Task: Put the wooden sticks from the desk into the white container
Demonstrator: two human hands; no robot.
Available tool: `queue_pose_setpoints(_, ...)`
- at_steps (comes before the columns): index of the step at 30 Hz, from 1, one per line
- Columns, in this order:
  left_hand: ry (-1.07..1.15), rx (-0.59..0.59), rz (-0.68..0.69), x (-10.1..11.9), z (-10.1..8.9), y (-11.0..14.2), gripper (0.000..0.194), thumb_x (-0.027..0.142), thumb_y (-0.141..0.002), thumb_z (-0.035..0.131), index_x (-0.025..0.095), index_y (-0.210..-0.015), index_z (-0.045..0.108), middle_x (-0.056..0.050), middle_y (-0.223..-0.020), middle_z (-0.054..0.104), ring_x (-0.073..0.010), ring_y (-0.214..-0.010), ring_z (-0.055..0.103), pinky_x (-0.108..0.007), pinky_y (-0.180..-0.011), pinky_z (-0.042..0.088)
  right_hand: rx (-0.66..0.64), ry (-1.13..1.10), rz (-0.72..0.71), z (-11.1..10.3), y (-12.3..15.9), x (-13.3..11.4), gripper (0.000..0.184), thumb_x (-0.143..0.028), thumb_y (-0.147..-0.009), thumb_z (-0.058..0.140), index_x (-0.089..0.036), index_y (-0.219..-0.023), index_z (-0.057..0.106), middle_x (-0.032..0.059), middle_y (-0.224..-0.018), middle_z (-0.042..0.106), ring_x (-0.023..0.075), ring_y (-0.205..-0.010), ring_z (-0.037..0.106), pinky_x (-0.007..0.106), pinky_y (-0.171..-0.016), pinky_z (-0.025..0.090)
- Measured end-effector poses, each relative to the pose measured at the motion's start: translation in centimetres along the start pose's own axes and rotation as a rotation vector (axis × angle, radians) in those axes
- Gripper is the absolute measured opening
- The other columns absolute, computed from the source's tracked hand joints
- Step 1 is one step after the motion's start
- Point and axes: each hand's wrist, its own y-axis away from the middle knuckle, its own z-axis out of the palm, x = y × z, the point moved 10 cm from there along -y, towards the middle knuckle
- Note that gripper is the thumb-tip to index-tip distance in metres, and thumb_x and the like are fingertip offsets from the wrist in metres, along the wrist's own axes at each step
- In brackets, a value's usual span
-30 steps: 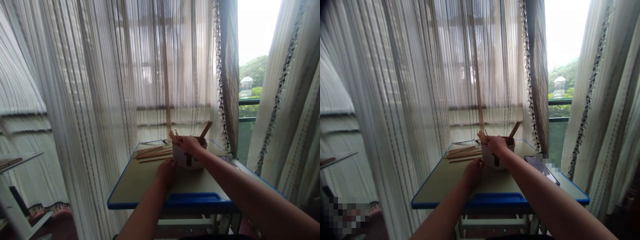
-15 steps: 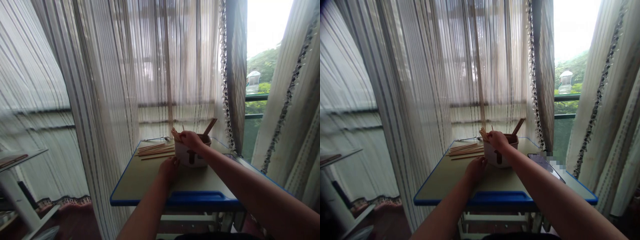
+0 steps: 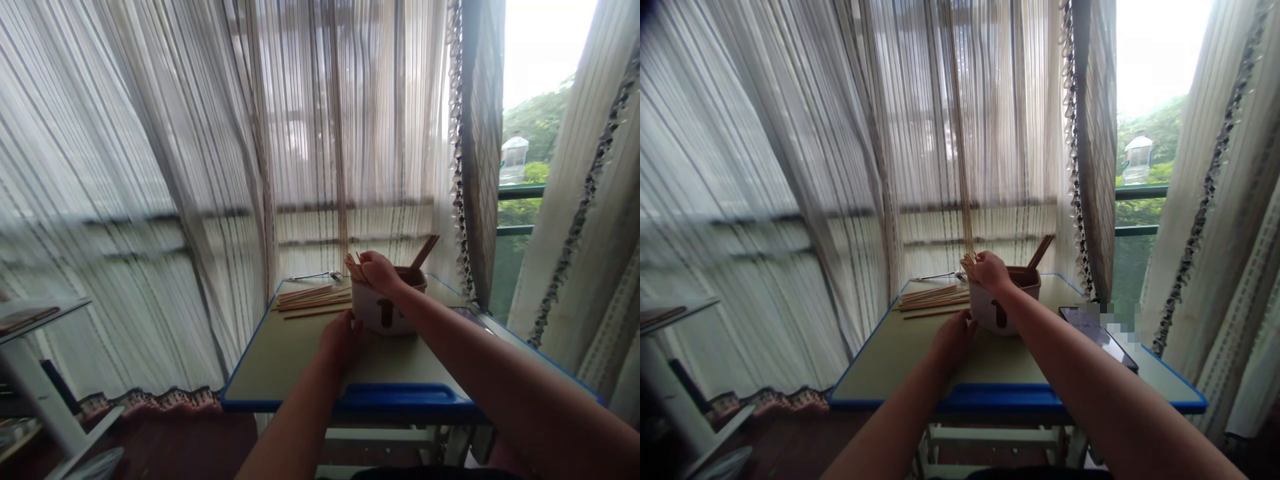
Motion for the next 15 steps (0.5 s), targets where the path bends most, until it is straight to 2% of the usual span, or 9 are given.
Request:
queue_pose_setpoints(4,0.008,-0.022,-0.018,-0.2,0.2,0.1,0.034,0.046,-0.083,0.033,0.021,-0.102,0.048,-0.005,-0.095,0.061,-0.0171,-0.085,0.057,-0.026,-0.07,0.039,0.065,0.04,0.004,-0.3,-0.1,0.1,0.044,-0.019,-0.069,0.045,-0.011,-0.111,0.051,0.0114,-0.108,0.058,0.02,-0.096,0.053,0.025,-0.078,0.038)
queue_pose_setpoints(9,0.021,0.006,0.008,-0.4,0.1,0.0,0.037,0.047,-0.084,0.027,0.022,-0.1,0.049,-0.005,-0.096,0.061,-0.0181,-0.086,0.057,-0.027,-0.069,0.038,-0.047,0.07,-0.066,0.6,-0.5,-0.5,0.027,-0.029,-0.075,0.045,-0.016,-0.087,0.065,0.007,-0.083,0.065,0.0167,-0.078,0.057,0.023,-0.067,0.038)
queue_pose_setpoints(15,0.04,0.018,0.042,-0.4,0.2,-0.1,0.044,0.05,-0.085,0.019,0.022,-0.099,0.048,-0.005,-0.094,0.062,-0.0182,-0.083,0.057,-0.027,-0.067,0.038,-0.043,0.014,-0.035,0.7,-1.1,-0.7,0.028,-0.032,-0.075,0.044,-0.017,-0.086,0.066,0.0062,-0.083,0.065,0.0154,-0.076,0.057,0.023,-0.066,0.037)
